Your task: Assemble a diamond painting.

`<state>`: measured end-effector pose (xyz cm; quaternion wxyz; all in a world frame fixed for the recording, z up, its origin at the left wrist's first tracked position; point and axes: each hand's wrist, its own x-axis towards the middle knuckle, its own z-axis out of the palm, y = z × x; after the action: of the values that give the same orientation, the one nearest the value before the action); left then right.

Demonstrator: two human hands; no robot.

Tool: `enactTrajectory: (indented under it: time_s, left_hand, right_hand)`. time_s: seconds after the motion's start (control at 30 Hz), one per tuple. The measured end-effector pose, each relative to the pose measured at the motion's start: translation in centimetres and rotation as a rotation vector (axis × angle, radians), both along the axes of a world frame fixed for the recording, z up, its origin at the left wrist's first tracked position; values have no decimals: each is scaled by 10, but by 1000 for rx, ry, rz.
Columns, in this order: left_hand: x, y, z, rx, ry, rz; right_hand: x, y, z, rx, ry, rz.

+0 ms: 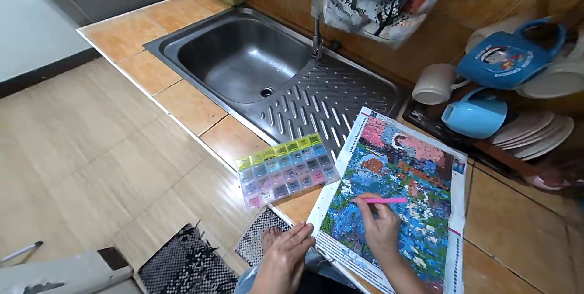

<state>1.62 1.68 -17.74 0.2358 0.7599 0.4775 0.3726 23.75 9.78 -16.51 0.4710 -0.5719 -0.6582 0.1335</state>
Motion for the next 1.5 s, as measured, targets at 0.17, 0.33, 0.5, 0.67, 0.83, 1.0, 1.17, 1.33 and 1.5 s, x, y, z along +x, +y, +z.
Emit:
enactTrajectory:
  time_s: [0.17, 0.33, 0.5, 0.67, 0.83, 1.0, 1.17, 1.33, 1.5]
  left_hand:
    - [0, 0, 0, 21, 9, 3]
    - [0, 0, 0, 9, 2, 7]
    - [1, 0, 1, 15, 6, 11]
    - [1, 0, 1, 15, 4, 15]
    - [1, 0, 1, 12, 8, 12]
    - [0, 0, 1, 12, 8, 13]
    - [1, 0, 1, 10, 8, 14]
    - [0, 0, 0, 18, 13, 13]
    - [1, -1, 0, 22, 16, 14]
  right_hand:
    - [-1, 0, 0, -2, 5, 7]
    - [-1, 0, 0, -12, 13, -5]
    - [-1, 1, 0, -11, 25, -1]
    - [-1, 1, -1, -15, 28, -8]
    - [-1, 1, 0, -16, 16, -1]
    - [-1, 3, -1, -23, 45, -14]
    - [-2, 4, 0, -50, 64, -31]
    - [-4, 7, -1, -39, 74, -17]
    - [-3, 6, -2, -34, 65, -9]
